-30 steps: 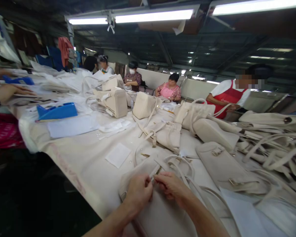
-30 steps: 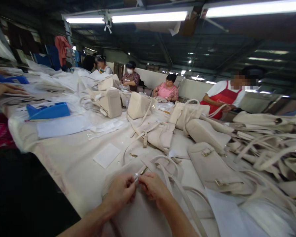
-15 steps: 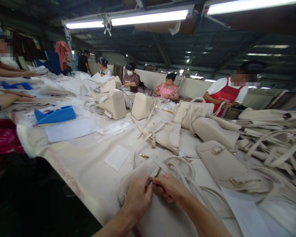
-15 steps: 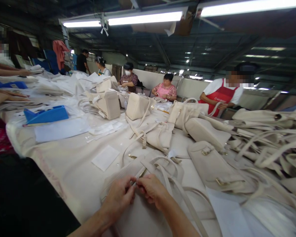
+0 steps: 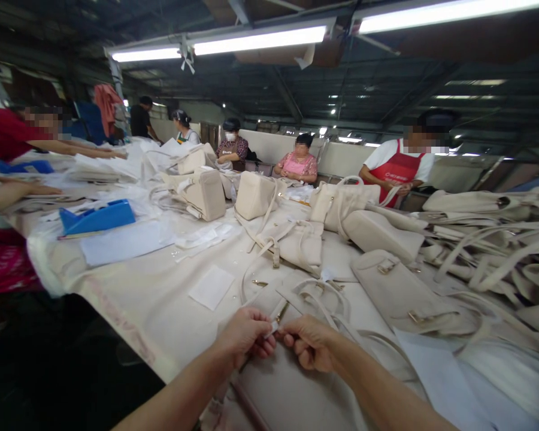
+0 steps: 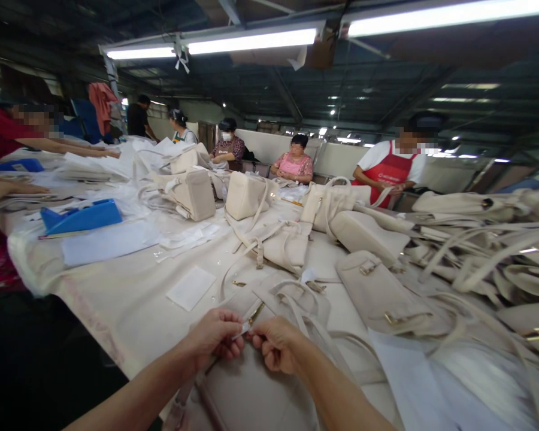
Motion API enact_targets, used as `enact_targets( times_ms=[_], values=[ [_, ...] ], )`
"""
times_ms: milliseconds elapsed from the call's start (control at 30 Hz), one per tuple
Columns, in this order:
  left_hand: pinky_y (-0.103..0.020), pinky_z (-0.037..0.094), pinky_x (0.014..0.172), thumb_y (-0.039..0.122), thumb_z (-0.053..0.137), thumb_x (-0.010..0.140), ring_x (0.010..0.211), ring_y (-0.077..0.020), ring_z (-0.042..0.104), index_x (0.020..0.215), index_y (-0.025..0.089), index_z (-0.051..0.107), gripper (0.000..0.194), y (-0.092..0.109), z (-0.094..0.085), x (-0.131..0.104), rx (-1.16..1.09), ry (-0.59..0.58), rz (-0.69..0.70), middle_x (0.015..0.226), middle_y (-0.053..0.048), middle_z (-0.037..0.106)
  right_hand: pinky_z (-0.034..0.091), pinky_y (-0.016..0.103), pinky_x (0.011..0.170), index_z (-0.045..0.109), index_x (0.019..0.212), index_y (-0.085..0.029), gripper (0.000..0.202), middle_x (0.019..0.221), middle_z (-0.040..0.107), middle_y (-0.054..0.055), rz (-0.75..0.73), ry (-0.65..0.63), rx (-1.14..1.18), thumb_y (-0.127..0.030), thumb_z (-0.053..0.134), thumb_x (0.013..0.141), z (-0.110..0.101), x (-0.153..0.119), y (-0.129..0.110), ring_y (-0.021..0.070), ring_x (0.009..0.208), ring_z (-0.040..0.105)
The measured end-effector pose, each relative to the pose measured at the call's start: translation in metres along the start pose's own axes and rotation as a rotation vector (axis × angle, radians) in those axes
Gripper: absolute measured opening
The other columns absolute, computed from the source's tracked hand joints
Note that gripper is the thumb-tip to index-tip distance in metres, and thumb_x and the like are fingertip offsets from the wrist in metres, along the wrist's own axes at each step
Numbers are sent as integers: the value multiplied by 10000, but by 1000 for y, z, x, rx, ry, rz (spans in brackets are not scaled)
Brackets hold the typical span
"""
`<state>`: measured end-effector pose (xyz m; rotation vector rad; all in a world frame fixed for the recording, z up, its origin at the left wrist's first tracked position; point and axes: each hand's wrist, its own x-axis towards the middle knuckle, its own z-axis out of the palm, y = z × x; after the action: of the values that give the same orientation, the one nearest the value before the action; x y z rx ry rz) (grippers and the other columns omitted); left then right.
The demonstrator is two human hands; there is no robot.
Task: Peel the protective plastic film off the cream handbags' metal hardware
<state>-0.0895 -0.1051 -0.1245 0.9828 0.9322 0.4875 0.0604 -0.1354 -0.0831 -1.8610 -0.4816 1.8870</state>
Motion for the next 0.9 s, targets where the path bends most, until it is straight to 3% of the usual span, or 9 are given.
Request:
enact_targets(
  times_ms=[233,467,567,700,800,900],
  values=[
    [-157,382,420,238,654,694,429,-78,556,755,161,538,152,-1,-2,-2,-38,13,10,555,5,643,192,83,296,496,665,-172,261,436,480,-89,-146,103,99,-172,499,925,10,-2,13,-1,275,256],
    [-158,361,394,155,582,692,392,-81,527,790,178,496,133,2,2,-7,-2,42,22,537,6,640,109,79,285,473,597,-177,279,399,472,-88,-236,171,181,-152,602,843,8,7,21,-6,270,247],
    [-153,340,368,153,568,684,368,-84,510,825,192,473,174,-2,4,-8,11,37,75,508,28,620,117,75,287,458,549,-174,296,362,376,-111,-153,110,247,-107,579,810,7,12,19,-7,264,221],
    [-152,351,352,224,575,702,357,-91,510,888,204,456,222,-9,5,-10,39,17,195,496,49,607,146,61,300,384,509,-179,368,344,236,-141,-126,-24,420,-82,453,857,12,10,18,-13,264,184],
    [-151,365,350,258,577,730,347,-93,511,932,222,405,268,-13,7,-9,80,32,232,492,69,604,140,60,303,387,529,-168,389,368,264,-136,-180,-141,568,-73,357,904,19,2,24,-25,266,172],
    [-150,371,340,255,566,767,338,-92,505,968,232,359,289,-16,10,-8,103,47,238,490,90,593,136,64,298,444,603,-149,330,413,345,-129,-236,-252,686,-81,382,920,22,-2,33,-32,272,170]
  ],
)
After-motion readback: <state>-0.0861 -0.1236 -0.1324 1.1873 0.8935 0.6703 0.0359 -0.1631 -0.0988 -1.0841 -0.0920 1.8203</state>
